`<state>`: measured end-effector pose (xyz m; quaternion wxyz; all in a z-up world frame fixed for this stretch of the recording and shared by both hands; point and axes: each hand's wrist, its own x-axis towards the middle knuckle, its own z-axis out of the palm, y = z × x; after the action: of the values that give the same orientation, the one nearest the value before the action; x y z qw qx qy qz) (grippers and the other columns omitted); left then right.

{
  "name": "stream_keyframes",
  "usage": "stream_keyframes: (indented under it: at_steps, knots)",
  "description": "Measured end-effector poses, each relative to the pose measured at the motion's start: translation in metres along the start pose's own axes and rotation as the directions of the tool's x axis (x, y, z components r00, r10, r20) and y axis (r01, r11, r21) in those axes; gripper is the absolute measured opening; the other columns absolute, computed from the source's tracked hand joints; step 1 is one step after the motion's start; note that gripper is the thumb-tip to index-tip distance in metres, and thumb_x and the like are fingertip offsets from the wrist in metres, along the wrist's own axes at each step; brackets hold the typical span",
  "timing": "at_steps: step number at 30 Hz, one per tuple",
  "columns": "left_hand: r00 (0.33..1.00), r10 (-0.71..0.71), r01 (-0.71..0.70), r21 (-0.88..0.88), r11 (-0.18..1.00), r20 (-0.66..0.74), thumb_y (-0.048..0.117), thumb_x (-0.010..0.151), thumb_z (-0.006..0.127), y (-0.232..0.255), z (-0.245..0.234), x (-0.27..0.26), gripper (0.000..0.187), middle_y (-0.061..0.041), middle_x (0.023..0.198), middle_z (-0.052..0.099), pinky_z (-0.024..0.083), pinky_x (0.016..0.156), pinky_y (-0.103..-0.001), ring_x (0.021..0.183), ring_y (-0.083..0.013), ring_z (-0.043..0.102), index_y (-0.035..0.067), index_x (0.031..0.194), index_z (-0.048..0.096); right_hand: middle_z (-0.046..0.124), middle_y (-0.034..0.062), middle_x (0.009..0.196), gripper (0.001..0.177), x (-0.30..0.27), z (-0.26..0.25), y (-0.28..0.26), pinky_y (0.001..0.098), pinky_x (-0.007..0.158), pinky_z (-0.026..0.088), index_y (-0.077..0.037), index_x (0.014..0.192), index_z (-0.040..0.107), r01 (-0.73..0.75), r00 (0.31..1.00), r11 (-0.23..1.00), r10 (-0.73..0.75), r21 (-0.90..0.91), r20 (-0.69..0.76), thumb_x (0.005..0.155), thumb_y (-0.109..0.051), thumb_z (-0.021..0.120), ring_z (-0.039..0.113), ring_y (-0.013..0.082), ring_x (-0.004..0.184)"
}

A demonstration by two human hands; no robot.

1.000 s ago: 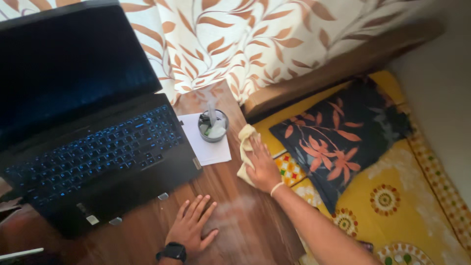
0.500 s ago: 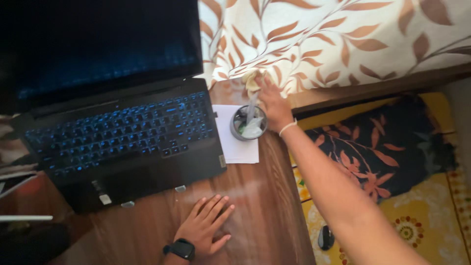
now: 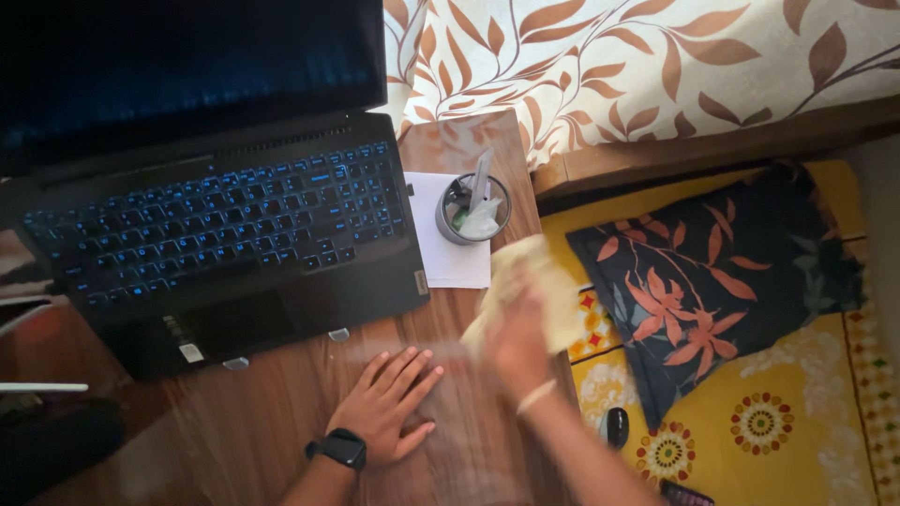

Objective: The person wipes a wooden desk surface with a cloth, moving around a laptop and other items. They briefly pick up and reposition a black cylindrical object before continuing to wipe the desk.

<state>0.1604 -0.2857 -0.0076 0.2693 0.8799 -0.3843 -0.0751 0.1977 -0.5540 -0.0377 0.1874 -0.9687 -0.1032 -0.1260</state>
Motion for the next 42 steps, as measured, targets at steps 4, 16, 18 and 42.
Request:
stream_keyframes:
  at_steps: [4,16,18,42]
  knots:
    - [0.999,-0.003,0.003,-0.004,1.000,0.041,0.050,0.087,0.066,0.000,0.002,0.002,0.073,-0.016,0.151,0.042,0.022,0.118,-0.056,0.146,-0.0354,0.035,0.010,0.144,0.045,0.052,0.0254,0.148,0.041,-0.034,-0.020,-0.039,0.0532,0.119,0.033,0.001,0.118,0.066,-0.075,0.953,0.952,-0.020,0.298,0.302,0.083,-0.021,0.069,0.044,0.0461,0.142]
    - [0.998,-0.026,0.026,0.007,1.000,0.059,0.052,0.088,0.065,-0.001,0.005,0.000,0.071,-0.016,0.150,0.044,0.022,0.118,-0.056,0.145,-0.0347,0.034,0.011,0.144,0.050,0.059,0.0202,0.143,0.020,-0.028,-0.013,-0.033,0.0521,0.121,0.037,-0.004,0.104,0.067,-0.029,0.976,0.974,-0.021,0.223,0.216,0.093,-0.021,0.067,0.050,0.0423,0.143]
    - [1.000,0.000,0.000,0.021,1.000,-0.014,0.050,0.087,0.065,-0.002,0.004,-0.001,0.076,-0.015,0.154,0.044,0.023,0.118,-0.053,0.144,-0.0330,0.035,0.008,0.148,0.052,0.057,0.0230,0.143,0.025,-0.027,-0.008,-0.022,0.0533,0.119,0.036,-0.001,0.110,0.066,-0.100,0.985,0.994,0.094,0.031,0.146,0.092,-0.020,0.065,0.049,0.0445,0.142]
    - [0.999,-0.019,0.017,0.035,0.999,0.036,0.053,0.086,0.064,0.000,0.005,-0.001,0.086,-0.015,0.157,0.041,0.021,0.119,-0.053,0.146,-0.0323,0.034,0.004,0.152,0.039,0.057,0.0243,0.136,0.046,-0.063,-0.016,0.003,0.0557,0.119,0.031,0.005,0.124,0.064,-0.216,0.918,0.975,0.186,0.049,0.349,0.093,-0.030,0.060,0.043,0.0410,0.141]
